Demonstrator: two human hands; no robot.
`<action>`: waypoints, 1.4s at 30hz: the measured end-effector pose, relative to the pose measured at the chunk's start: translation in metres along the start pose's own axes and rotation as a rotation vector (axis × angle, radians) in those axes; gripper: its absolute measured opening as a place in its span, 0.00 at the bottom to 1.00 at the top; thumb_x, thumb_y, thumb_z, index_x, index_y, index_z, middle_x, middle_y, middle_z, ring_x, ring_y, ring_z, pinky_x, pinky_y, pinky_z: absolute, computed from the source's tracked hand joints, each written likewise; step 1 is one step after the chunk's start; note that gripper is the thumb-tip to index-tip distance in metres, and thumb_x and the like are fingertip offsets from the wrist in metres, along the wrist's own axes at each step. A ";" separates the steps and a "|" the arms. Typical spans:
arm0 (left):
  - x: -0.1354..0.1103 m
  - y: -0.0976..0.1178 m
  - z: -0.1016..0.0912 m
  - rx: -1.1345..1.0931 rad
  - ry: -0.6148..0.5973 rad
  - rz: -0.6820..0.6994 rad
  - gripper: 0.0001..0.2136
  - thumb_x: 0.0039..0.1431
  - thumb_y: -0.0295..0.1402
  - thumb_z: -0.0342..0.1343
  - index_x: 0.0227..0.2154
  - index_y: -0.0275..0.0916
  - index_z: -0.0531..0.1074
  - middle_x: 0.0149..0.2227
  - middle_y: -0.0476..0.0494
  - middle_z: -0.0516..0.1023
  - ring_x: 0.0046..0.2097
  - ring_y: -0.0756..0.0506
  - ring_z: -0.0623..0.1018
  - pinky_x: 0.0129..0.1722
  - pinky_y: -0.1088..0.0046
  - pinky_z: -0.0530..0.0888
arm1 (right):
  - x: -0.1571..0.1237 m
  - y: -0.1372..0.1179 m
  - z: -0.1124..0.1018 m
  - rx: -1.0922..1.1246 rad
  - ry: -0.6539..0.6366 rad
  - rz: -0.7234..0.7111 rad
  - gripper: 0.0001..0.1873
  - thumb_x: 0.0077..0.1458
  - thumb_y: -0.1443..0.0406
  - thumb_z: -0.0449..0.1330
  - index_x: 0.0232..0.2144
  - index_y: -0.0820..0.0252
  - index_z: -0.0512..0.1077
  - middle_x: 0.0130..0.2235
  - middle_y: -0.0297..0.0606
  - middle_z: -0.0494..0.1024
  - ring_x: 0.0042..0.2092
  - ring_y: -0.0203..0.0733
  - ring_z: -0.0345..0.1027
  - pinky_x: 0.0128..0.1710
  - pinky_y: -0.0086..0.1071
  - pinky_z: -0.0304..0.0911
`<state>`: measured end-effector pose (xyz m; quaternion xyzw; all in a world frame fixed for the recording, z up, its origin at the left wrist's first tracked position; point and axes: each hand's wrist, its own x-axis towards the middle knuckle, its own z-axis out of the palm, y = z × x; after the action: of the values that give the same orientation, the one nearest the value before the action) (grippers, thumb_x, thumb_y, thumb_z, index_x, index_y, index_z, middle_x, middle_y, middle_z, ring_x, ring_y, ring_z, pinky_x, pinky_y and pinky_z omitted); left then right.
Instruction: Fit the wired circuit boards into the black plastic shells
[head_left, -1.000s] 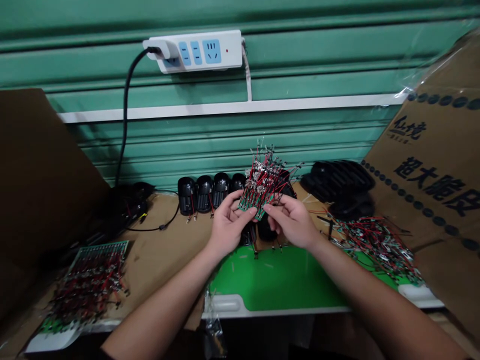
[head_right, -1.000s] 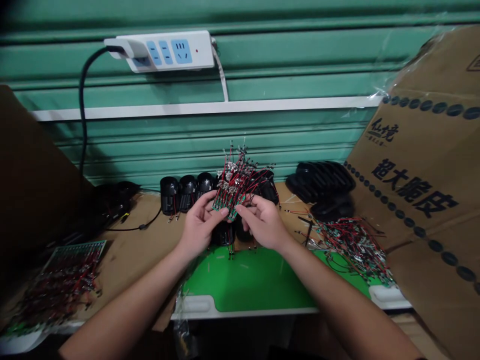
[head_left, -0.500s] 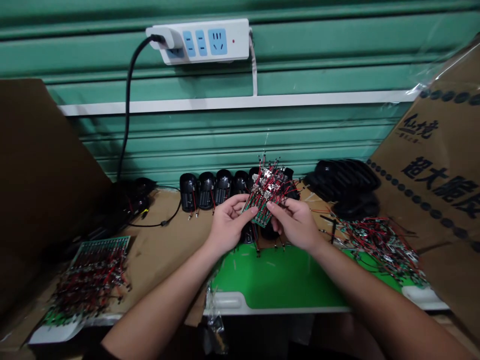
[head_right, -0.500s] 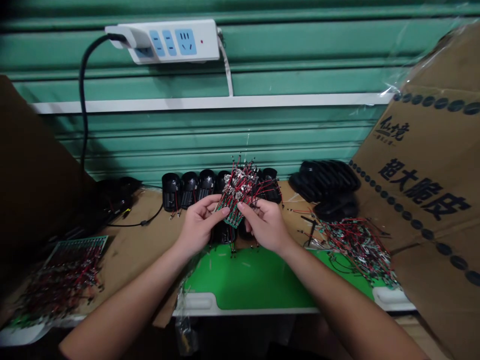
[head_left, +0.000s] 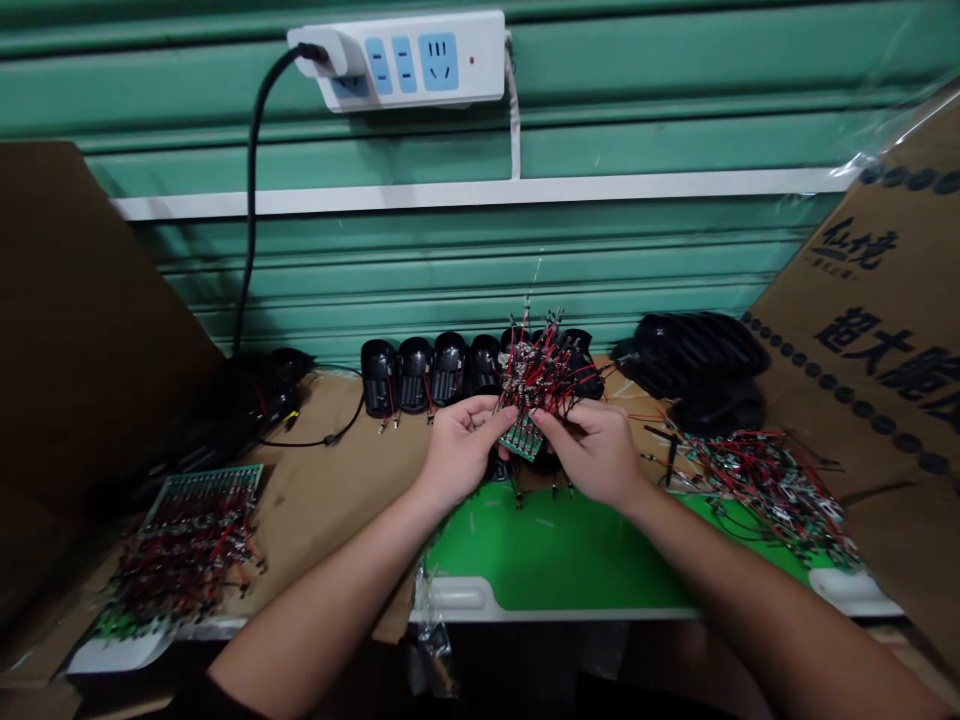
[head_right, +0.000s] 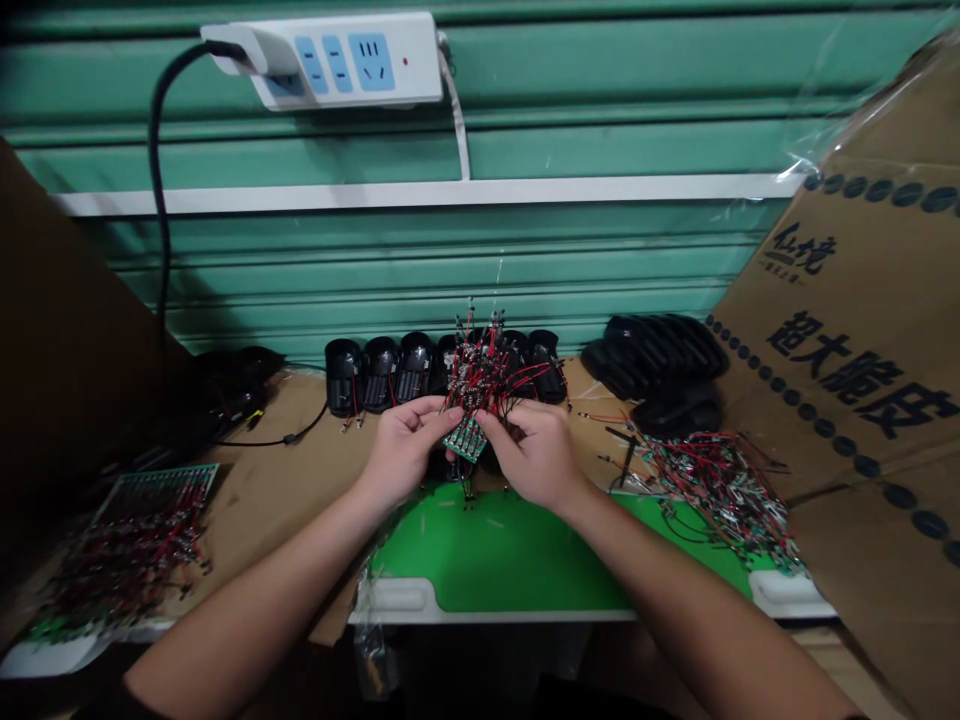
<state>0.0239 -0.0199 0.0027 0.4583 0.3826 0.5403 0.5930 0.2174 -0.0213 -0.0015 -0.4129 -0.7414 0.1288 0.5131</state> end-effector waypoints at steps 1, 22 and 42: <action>0.000 0.000 0.000 0.002 0.001 -0.003 0.27 0.45 0.50 0.80 0.38 0.31 0.83 0.30 0.46 0.84 0.26 0.55 0.75 0.23 0.78 0.74 | 0.000 0.000 0.000 -0.012 0.006 -0.025 0.33 0.73 0.51 0.62 0.17 0.55 0.65 0.19 0.35 0.68 0.24 0.38 0.60 0.29 0.37 0.54; 0.008 0.006 -0.010 -0.037 -0.040 0.069 0.29 0.45 0.48 0.81 0.45 0.32 0.85 0.39 0.40 0.89 0.33 0.53 0.81 0.36 0.78 0.77 | 0.010 -0.002 -0.007 0.727 -0.170 0.426 0.31 0.52 0.45 0.80 0.42 0.57 0.72 0.25 0.27 0.74 0.22 0.33 0.65 0.21 0.29 0.66; 0.006 0.012 -0.020 -0.154 -0.178 0.135 0.27 0.48 0.44 0.80 0.48 0.36 0.83 0.44 0.41 0.89 0.41 0.52 0.83 0.45 0.78 0.78 | 0.012 0.027 -0.002 0.104 0.123 0.007 0.09 0.65 0.58 0.67 0.40 0.54 0.85 0.38 0.43 0.80 0.32 0.42 0.67 0.26 0.34 0.62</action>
<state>0.0017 -0.0111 0.0088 0.4824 0.2541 0.5640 0.6202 0.2309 0.0042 -0.0091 -0.3954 -0.6993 0.1434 0.5780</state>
